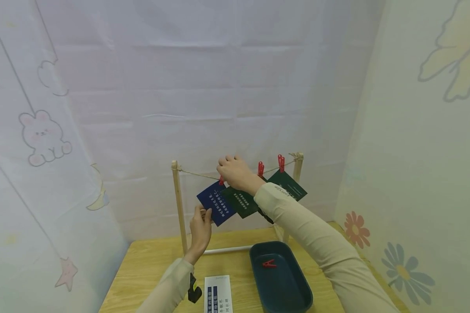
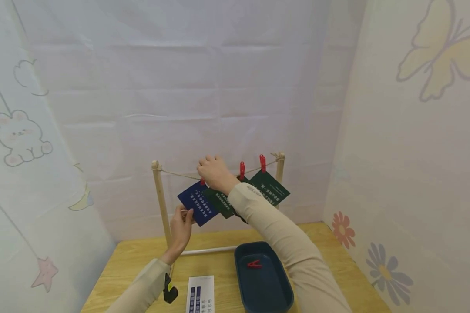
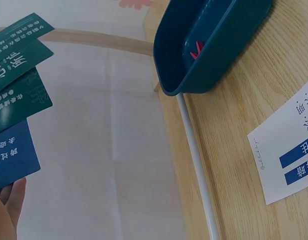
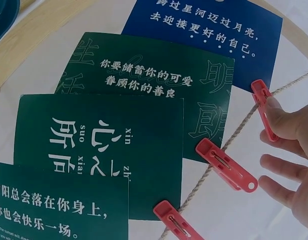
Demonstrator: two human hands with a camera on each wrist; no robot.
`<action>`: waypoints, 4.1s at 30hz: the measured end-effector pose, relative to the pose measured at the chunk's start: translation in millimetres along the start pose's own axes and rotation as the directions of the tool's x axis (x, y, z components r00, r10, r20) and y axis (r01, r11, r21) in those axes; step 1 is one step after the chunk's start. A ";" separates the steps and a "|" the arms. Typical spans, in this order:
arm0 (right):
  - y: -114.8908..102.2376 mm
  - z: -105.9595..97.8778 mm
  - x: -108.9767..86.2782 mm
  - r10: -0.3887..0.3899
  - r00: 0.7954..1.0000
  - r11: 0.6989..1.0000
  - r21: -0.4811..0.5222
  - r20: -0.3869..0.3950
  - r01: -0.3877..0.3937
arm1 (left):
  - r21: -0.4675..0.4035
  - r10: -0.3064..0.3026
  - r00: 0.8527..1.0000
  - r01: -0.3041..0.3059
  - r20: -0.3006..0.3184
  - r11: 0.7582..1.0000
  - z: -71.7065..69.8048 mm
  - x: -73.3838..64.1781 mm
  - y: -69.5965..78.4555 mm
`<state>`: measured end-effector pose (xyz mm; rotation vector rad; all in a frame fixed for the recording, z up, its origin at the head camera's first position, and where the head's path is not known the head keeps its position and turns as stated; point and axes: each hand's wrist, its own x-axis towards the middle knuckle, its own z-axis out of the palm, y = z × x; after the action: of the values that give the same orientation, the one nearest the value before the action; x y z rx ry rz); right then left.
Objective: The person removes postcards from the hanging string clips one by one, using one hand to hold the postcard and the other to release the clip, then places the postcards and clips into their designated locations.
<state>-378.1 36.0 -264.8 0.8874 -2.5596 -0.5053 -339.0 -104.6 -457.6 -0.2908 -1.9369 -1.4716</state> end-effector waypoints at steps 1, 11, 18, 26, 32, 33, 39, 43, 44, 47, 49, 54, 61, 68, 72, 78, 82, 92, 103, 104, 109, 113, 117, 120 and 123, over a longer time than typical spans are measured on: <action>0.0 -0.2 0.2 0.001 1.000 1.000 -0.001 0.003 -0.001 | 0.000 -0.001 1.000 0.001 0.001 1.000 -0.2 0.1 0.6; 1.4 0.0 5.0 0.010 1.000 1.000 0.006 -0.020 -0.010 | 0.022 0.002 1.000 -0.002 -0.007 1.000 -1.4 0.3 4.3; 3.2 5.9 2.8 0.029 0.992 0.990 0.138 -0.119 -0.013 | 0.025 0.027 1.000 -0.027 -0.005 0.999 -1.4 0.2 6.8; 5.4 20.7 -4.8 0.055 0.952 0.969 0.245 -0.301 0.021 | 0.009 0.014 1.000 -0.014 0.003 1.000 1.5 0.1 3.5; 6.0 26.8 -6.7 0.052 0.923 0.966 0.253 -0.382 0.050 | -0.014 -0.026 0.999 0.026 0.024 1.000 2.9 0.5 4.0; 6.1 26.9 -7.1 0.054 0.919 0.965 0.257 -0.391 0.053 | -0.011 -0.021 1.000 0.022 0.022 1.000 3.3 0.5 3.8; 7.2 24.9 -9.4 0.075 0.903 0.954 0.294 -0.422 0.059 | -0.004 -0.004 1.000 0.004 0.008 1.000 4.1 -0.3 3.6; 9.1 22.7 -11.7 0.103 0.888 0.953 0.301 -0.449 0.042 | -0.005 0.006 1.000 -0.006 0.000 1.000 3.6 -1.5 4.2; 9.6 22.0 -12.6 0.109 0.884 0.953 0.300 -0.455 0.037 | -0.004 0.008 1.000 -0.008 -0.002 1.000 3.5 -1.9 4.3; 10.3 20.4 -14.7 0.129 0.872 0.948 0.315 -0.473 0.031 | -0.002 0.005 1.000 -0.005 0.003 1.000 3.1 -2.4 4.4; 10.5 20.6 -15.0 0.137 0.863 0.946 0.323 -0.486 0.031 | 0.000 0.008 1.000 -0.008 0.004 1.000 2.9 -2.5 5.0; 10.4 23.6 -15.9 0.146 0.853 0.947 0.321 -0.501 0.027 | 0.001 0.024 1.000 -0.024 -0.006 1.000 3.5 -2.8 5.3; 9.2 25.3 -19.0 0.152 0.845 0.946 0.322 -0.513 0.025 | 0.029 0.021 0.999 -0.020 -0.028 0.999 3.0 -3.1 4.7; 8.3 32.2 -20.0 0.106 0.817 0.957 0.281 -0.567 0.071 | 0.040 0.027 0.999 -0.025 -0.036 0.999 1.2 -5.2 1.9; 6.7 37.4 -22.1 0.063 0.798 0.964 0.244 -0.600 0.108 | 0.043 0.019 0.999 -0.018 -0.038 0.999 0.4 -6.7 -0.4; 4.1 49.2 -26.7 -0.010 0.781 0.965 0.200 -0.625 0.172 | 0.062 0.016 0.999 -0.013 -0.043 0.998 -0.9 -7.5 -3.3; 1.2 59.4 -30.4 -0.055 0.770 0.960 0.177 -0.636 0.215 | 0.067 0.025 0.999 -0.022 -0.047 0.998 -1.9 -7.7 -5.0; -3.8 80.3 -41.6 -0.102 0.738 0.969 0.102 -0.667 0.226 | 0.048 -0.019 0.999 0.021 -0.048 0.999 -1.2 -9.8 -15.4; -7.9 98.9 -57.9 -0.097 0.720 0.966 0.110 -0.688 0.236 | 0.053 0.001 0.999 0.001 -0.049 0.999 -0.1 -13.5 -15.9; -8.2 100.8 -59.3 -0.097 0.715 0.964 0.113 -0.692 0.240 | 0.053 -0.001 0.999 0.003 -0.047 0.999 -0.1 -14.0 -16.3; -9.8 112.1 -66.5 -0.110 0.715 0.964 0.100 -0.690 0.245 | 0.066 -0.018 0.999 0.021 -0.047 0.998 -1.6 -15.8 -19.1; -8.7 121.2 -75.0 -0.111 0.718 0.964 0.101 -0.687 0.246 | 0.062 -0.021 0.999 0.023 -0.044 0.998 -1.8 -14.8 -19.3; -8.0 134.6 -86.2 -0.124 0.712 0.956 0.110 -0.691 0.273 | 0.049 -0.038 0.999 0.040 -0.033 0.998 -2.5 -16.5 -19.6; -9.4 146.2 -94.9 -0.127 0.727 0.955 0.114 -0.675 0.272 | 0.045 -0.048 0.998 0.050 -0.033 0.998 -3.4 -18.8 -21.3; -10.9 154.9 -103.1 -0.109 0.738 0.959 0.126 -0.666 0.255 | 0.049 -0.046 0.998 0.048 -0.033 0.998 -4.0 -19.6 -22.4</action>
<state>-369.4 126.6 -427.5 1.1525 -1.8978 0.0501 -335.2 -111.6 -486.6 -0.1995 -1.9635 -1.4467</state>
